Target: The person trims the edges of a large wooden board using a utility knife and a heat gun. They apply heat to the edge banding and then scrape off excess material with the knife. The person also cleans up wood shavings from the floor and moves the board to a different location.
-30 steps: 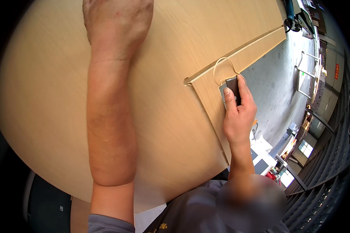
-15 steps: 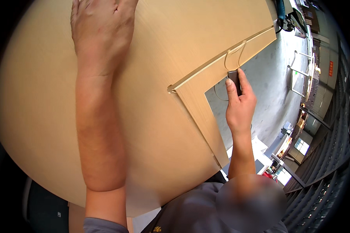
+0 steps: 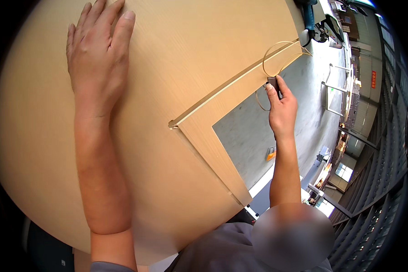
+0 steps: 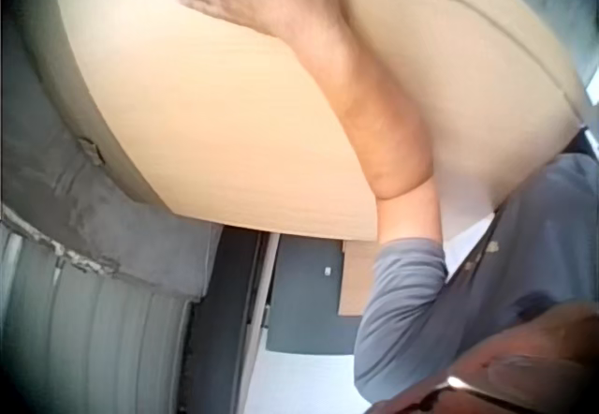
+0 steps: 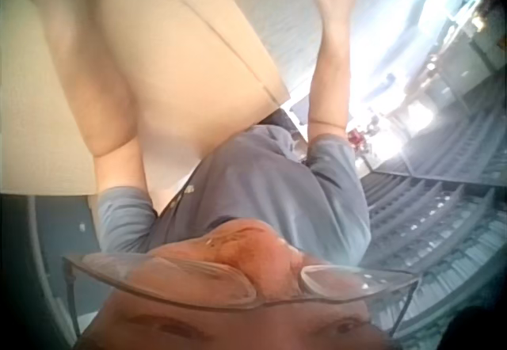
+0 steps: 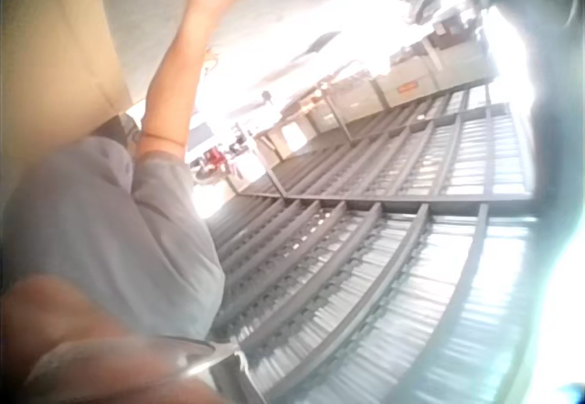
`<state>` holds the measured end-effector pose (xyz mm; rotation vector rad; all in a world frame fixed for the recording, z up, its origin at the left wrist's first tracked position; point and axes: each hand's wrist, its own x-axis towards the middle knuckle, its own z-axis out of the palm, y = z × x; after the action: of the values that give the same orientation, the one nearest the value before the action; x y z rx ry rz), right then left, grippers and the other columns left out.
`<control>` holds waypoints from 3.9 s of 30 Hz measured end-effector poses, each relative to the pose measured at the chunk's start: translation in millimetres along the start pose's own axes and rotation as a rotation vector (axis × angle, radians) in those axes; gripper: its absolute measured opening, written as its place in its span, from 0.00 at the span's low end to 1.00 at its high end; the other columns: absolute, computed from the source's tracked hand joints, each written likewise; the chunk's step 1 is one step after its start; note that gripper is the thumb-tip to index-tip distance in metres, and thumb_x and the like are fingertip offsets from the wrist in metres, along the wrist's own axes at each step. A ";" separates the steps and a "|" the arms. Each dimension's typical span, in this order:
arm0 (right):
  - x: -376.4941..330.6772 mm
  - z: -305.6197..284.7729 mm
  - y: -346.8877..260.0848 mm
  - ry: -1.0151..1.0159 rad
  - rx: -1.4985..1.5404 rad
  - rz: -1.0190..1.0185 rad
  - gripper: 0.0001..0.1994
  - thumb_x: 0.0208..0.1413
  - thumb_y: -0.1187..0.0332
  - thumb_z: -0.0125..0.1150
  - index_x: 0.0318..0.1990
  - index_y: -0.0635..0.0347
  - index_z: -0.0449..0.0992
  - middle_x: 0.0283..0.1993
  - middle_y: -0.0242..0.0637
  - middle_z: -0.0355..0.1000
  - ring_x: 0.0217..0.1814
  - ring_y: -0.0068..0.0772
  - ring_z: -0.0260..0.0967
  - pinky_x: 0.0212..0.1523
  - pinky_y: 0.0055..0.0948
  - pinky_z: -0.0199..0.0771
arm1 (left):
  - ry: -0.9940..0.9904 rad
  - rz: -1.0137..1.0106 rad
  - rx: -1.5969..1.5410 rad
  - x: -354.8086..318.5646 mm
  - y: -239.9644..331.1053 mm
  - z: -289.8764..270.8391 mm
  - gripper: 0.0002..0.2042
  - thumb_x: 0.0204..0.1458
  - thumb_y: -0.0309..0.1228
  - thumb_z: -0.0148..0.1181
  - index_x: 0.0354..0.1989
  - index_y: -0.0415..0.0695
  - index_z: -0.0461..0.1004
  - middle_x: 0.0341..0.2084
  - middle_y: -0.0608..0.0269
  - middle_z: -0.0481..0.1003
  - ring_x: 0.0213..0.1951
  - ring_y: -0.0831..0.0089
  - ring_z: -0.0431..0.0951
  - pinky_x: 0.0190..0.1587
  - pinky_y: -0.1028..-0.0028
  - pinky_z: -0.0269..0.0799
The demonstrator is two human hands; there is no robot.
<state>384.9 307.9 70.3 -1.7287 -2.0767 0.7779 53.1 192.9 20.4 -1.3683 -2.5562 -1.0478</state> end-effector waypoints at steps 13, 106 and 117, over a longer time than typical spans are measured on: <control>93.3 -33.9 56.3 0.083 -0.017 -0.079 0.25 0.63 0.64 0.59 0.61 0.76 0.68 0.54 0.47 0.76 0.56 0.32 0.72 0.59 0.28 0.67 | -0.026 0.001 0.119 0.9 3.7 -0.9 0.25 0.65 0.47 0.41 0.62 0.46 0.70 0.67 0.57 0.63 0.71 0.60 0.55 0.73 0.58 0.41; -288.6 -132.4 249.0 -0.510 0.597 0.815 0.22 0.54 0.74 0.65 0.57 0.51 0.67 0.16 0.23 0.55 0.13 0.18 0.48 0.13 0.20 0.47 | 0.367 -0.798 0.350 -230.9 -211.5 -506.5 0.33 0.50 0.46 0.66 0.60 0.34 0.69 0.60 0.42 0.68 0.61 0.51 0.69 0.63 0.60 0.64; -369.4 -194.0 330.2 -0.612 0.358 1.188 0.11 0.62 0.63 0.53 0.28 0.56 0.71 0.15 0.27 0.60 0.14 0.26 0.55 0.14 0.30 0.54 | -0.327 0.053 -0.489 -338.2 194.9 -162.5 0.12 0.57 0.29 0.56 0.47 0.37 0.74 0.47 0.53 0.75 0.49 0.60 0.77 0.53 0.67 0.74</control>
<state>835.5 25.0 61.8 -2.6122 -0.7891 2.0277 363.7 -71.7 131.4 -1.8426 -2.5539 -1.6419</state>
